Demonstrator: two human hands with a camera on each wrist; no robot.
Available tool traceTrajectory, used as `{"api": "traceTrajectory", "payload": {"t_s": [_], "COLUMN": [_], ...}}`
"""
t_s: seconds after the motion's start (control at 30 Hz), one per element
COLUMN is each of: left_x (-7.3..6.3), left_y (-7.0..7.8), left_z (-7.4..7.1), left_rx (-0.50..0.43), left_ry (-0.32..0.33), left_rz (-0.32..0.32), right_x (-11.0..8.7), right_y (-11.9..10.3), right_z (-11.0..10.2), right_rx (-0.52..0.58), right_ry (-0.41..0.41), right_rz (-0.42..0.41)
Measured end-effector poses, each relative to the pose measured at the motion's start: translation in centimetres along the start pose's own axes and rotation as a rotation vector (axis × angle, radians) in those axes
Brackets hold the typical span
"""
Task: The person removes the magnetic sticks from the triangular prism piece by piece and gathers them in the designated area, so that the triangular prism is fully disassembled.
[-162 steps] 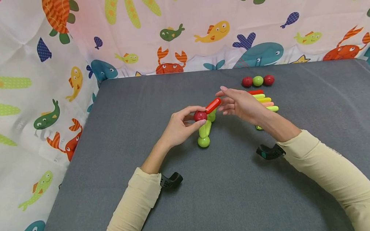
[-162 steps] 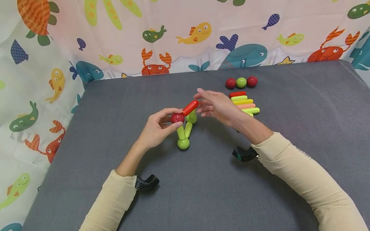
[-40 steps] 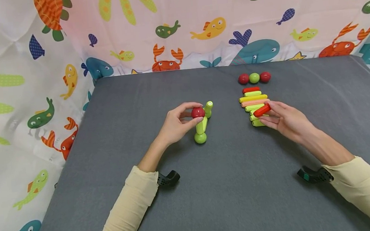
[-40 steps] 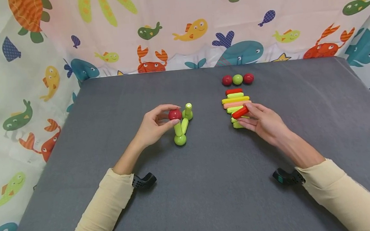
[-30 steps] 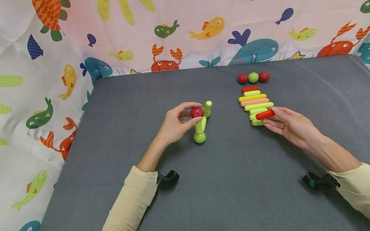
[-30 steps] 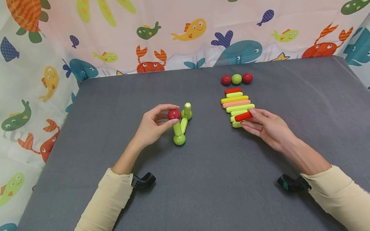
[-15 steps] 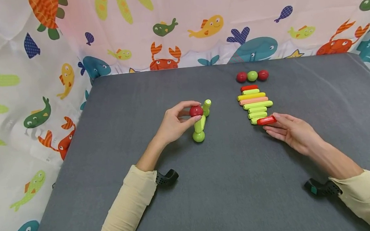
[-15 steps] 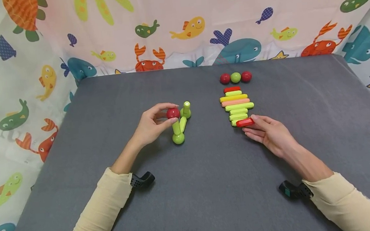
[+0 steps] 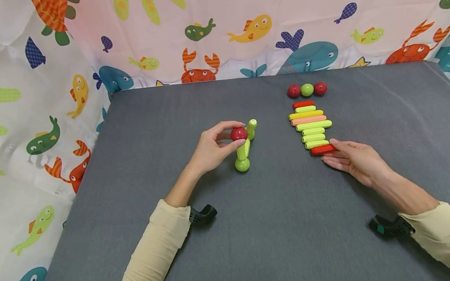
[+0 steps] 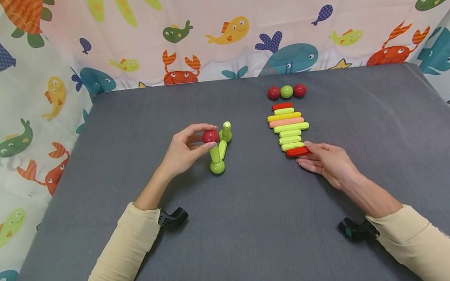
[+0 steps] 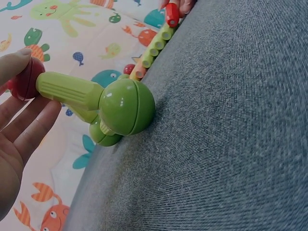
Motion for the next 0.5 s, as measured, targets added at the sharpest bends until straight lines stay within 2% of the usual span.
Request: {"api": "traceTrajectory", "payload": {"t_s": [0.2, 0.3, 0.5], "left_x": [0.08, 0.13, 0.1], "left_y": [0.07, 0.08, -0.04], "left_z": [-0.05, -0.01, 0.11], "left_rx": [-0.001, 0.003, 0.006], "left_ry": [0.009, 0.007, 0.006], "left_rz": [-0.003, -0.008, -0.021], "right_x": [0.05, 0.01, -0.22], "right_y": [-0.23, -0.18, -0.05], "right_z": [0.07, 0.0, -0.18], "right_rx": [-0.162, -0.18, -0.147], "right_ry": [-0.018, -0.028, -0.048], "right_rz": [0.064, 0.085, 0.08]}}
Point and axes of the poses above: each hand's wrist, its own x-axis towards the middle knuckle, its own z-axis out of the palm, y = z × x, the point moved 9 cm from there along x, towards the middle knuckle, and after that the axes turned 15 degrees about -z, right-handed, at the moved point
